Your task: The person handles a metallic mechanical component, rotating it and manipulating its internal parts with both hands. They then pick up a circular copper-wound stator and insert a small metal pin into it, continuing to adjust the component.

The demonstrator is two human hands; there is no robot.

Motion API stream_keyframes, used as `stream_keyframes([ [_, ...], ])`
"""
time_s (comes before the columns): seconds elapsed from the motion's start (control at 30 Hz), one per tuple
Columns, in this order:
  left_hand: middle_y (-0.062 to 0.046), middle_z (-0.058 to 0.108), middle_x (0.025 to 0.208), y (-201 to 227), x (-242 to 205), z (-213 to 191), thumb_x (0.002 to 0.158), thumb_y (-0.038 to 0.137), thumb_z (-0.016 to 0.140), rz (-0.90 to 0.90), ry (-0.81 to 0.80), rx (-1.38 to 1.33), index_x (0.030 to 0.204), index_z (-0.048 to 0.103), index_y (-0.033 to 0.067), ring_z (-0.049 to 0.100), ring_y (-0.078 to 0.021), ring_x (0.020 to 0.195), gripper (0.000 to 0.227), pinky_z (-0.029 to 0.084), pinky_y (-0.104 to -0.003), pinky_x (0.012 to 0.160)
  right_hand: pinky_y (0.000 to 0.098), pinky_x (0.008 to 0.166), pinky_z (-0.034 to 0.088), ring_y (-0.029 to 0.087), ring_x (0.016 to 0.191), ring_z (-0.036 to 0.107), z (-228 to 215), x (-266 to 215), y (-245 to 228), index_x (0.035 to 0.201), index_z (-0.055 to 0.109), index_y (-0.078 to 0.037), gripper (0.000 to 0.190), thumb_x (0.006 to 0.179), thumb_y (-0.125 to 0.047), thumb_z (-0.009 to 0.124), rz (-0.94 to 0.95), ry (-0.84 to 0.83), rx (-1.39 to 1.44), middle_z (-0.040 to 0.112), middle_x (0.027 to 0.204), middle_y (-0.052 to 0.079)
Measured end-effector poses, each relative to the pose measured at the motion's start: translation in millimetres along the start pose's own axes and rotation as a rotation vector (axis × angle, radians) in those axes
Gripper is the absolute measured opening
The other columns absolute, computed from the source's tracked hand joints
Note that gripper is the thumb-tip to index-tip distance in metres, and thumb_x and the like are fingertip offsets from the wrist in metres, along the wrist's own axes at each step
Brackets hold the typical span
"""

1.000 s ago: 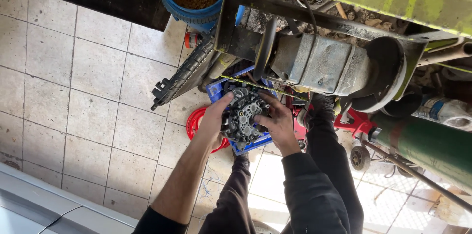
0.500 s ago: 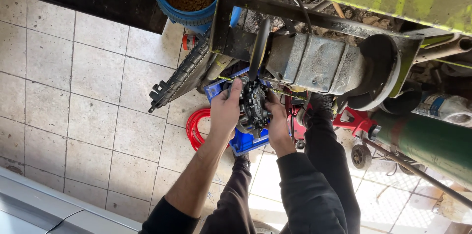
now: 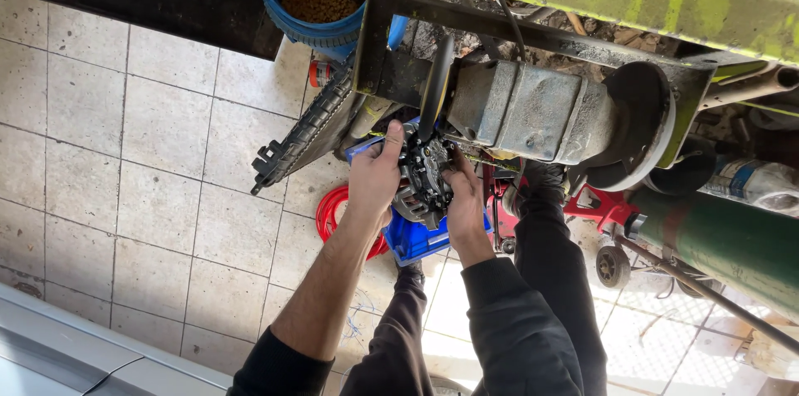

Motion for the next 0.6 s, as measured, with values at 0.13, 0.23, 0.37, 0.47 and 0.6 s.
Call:
stream_keyframes([
  [0.13,-0.007,0.07,0.074,0.8,1.5,0.5,0.092,0.054,0.066,-0.003,-0.012,-0.002,0.092,0.072,-0.0033,0.062,-0.0124,0.06,0.058,0.051,-0.029,0.052,0.0295,0.108,0.038,0.021,0.117,0.057,0.4,0.2,0.9,0.153,0.043,0.004,0.068,0.089,-0.018,0.044,0.023,0.017,0.006,0.064,0.132,0.016],
  [0.23,-0.006,0.068,0.073,0.3,2.8,-0.6,0.092,0.054,0.066,-0.002,-0.014,0.001,0.09,0.071,-0.002,0.061,-0.0118,0.058,0.056,0.051,-0.029,0.05,0.0291,0.108,0.039,0.021,0.117,0.057,1.1,-1.3,-0.8,0.152,0.044,0.004,0.068,0.088,-0.017,0.044,0.022,0.014,0.014,0.065,0.132,0.016],
  [0.37,-0.006,0.069,0.073,-3.1,6.9,-2.0,0.092,0.054,0.067,0.009,-0.032,-0.008,0.09,0.071,-0.0027,0.061,-0.0111,0.06,0.057,0.051,-0.028,0.052,0.0284,0.108,0.038,0.021,0.118,0.057,4.2,-3.0,-7.3,0.152,0.044,0.004,0.067,0.087,-0.015,0.044,0.013,0.006,0.022,0.065,0.133,0.015],
  [0.47,-0.006,0.069,0.073,-3.7,8.1,-3.4,0.092,0.054,0.066,0.017,-0.026,0.026,0.089,0.072,-0.0031,0.061,-0.0106,0.059,0.058,0.05,-0.027,0.052,0.0279,0.108,0.038,0.021,0.118,0.057,5.7,-4.4,-11.8,0.151,0.045,0.005,0.067,0.087,-0.014,0.044,0.002,0.002,0.002,0.065,0.132,0.016],
  [0.6,-0.007,0.07,0.076,-2.8,8.6,-0.6,0.093,0.053,0.067,0.03,-0.067,-0.038,0.091,0.071,-0.0038,0.062,-0.0111,0.061,0.056,0.052,-0.027,0.054,0.0278,0.108,0.038,0.02,0.119,0.057,6.8,-4.2,-12.0,0.15,0.044,0.006,0.067,0.086,-0.013,0.045,-0.005,0.003,0.007,0.064,0.135,0.015],
])
Point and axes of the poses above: each hand's wrist, its own x-axis towards the middle knuckle, its own z-axis out of the palm, y = z × x, the point moved 10 cm from there along x, towards the middle knuckle
